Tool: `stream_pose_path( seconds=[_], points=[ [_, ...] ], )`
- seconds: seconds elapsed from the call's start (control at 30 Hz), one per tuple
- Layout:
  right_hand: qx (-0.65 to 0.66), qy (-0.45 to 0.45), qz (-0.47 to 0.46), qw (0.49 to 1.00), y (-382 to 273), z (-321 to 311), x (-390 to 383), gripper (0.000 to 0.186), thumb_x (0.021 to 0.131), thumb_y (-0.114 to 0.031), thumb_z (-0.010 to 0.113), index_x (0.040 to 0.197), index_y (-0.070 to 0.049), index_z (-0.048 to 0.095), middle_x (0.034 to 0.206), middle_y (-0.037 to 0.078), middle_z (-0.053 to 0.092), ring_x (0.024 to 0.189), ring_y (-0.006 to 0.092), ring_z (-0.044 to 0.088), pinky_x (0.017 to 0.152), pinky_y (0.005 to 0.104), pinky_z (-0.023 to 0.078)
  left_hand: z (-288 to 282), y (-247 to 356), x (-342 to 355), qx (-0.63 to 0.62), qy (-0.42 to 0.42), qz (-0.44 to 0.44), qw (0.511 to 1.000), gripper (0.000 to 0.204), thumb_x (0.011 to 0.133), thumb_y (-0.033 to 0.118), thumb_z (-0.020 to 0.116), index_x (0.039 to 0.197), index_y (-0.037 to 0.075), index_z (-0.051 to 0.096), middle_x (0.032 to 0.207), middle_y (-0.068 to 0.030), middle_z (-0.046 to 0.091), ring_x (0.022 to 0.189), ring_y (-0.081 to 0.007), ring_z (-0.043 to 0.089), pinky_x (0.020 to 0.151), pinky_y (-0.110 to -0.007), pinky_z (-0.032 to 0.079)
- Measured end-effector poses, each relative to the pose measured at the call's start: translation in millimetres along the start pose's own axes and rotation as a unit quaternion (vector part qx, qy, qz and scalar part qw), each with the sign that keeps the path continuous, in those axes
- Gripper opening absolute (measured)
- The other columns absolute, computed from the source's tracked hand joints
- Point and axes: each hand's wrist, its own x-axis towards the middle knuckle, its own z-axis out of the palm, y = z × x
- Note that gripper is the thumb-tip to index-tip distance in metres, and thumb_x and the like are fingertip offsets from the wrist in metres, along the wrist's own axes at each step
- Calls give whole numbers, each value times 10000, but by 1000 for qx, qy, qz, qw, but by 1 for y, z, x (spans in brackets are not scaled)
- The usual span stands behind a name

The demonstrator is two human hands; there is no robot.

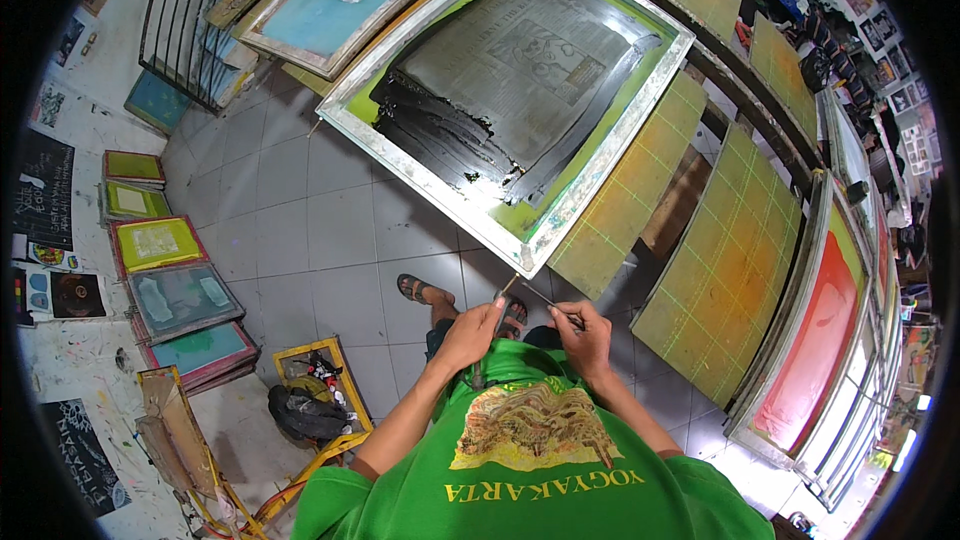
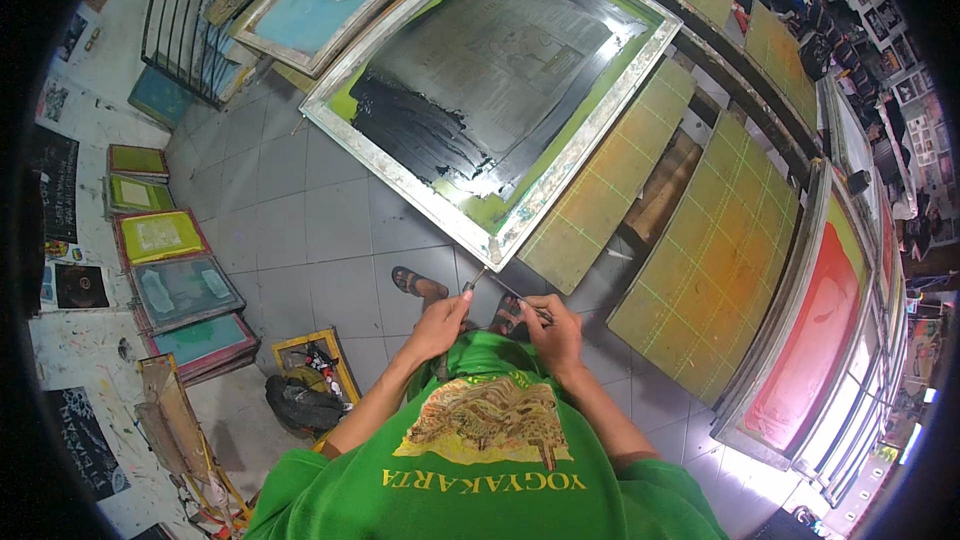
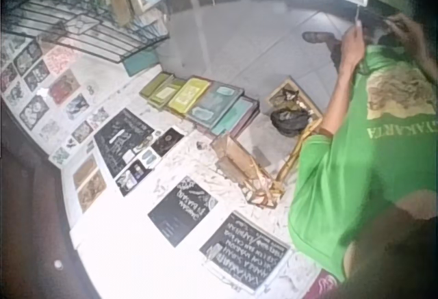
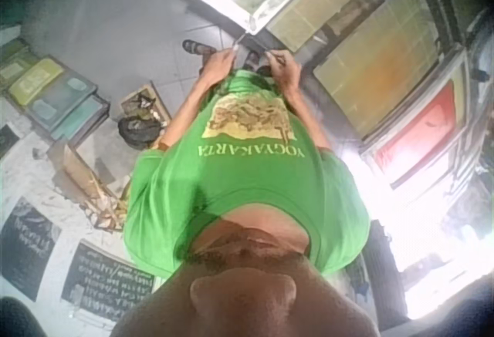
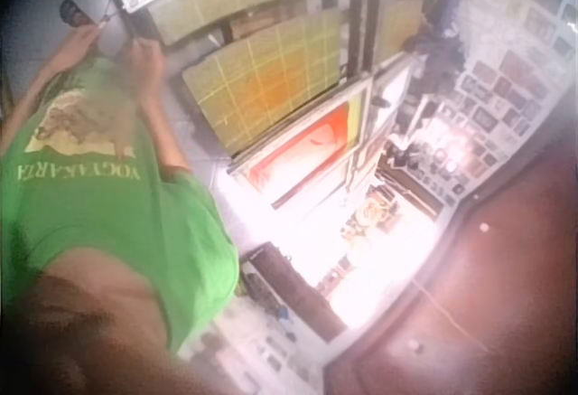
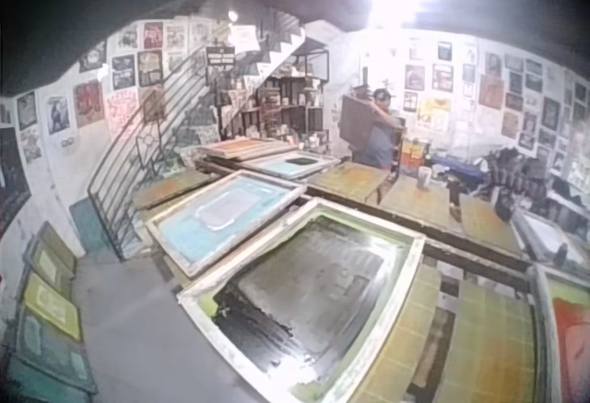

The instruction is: The person adjusts and secures multiple screen printing frames on a press using a wrench. They move between frames, tighten clamps, and reposition frames to prepare them for printing.

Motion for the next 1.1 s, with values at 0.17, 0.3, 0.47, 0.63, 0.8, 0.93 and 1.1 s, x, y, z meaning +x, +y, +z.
stream_pose_path(
  seconds=[0.17,0.3,0.47,0.63,0.8,0.93,1.1],
  points=[
    [49,-17,22,998,10,22,4,115,1036,-45,658,1111,41,637,1022,138,790,845,150,763,721,292,591,-3,20,-8,-25,-13,9,1000,648,1128,552,378,893,-13,594,753,-105,586,715,-223,576,712,-397,475],
    [0,-65,61,996,14,33,6,162,1093,-143,566,1122,9,616,955,168,746,814,251,730,724,373,566,2,6,-4,10,9,27,1000,666,1130,548,360,889,-20,611,746,-125,613,709,-248,592,712,-409,476],
    [-73,-98,6,992,19,36,10,190,1109,-178,492,1130,-27,605,838,224,642,787,425,664,719,484,515,0,10,-7,23,25,47,998,688,1125,553,364,787,-12,563,682,-93,572,645,-225,535,653,-409,449],
    [-84,-96,-3,992,43,47,11,195,1115,-177,469,1102,-24,589,850,232,649,795,440,657,721,498,510,5,4,-5,40,46,48,997,683,1128,545,362,792,-15,562,675,-106,574,644,-234,542,658,-423,452],
    [-102,-114,-12,988,79,61,16,201,1118,-207,453,1138,-30,548,887,232,672,839,441,687,731,534,527,6,3,-4,47,48,43,997,680,1128,545,367,802,-16,570,676,-107,584,646,-247,554,662,-435,454],
    [-112,-110,-24,987,99,70,26,191,1111,-197,449,1138,-33,542,870,231,660,831,446,676,727,543,516,3,12,-8,38,47,31,998,673,1129,537,379,810,-21,578,677,-110,586,654,-245,563,666,-438,457],
    [-106,-124,-18,986,96,70,29,190,1107,-186,447,1121,-26,549,901,231,664,832,405,706,664,522,547,-2,24,-13,9,25,20,999,676,1128,542,380,822,-27,581,664,-119,571,649,-247,565,673,-445,460]
  ],
)
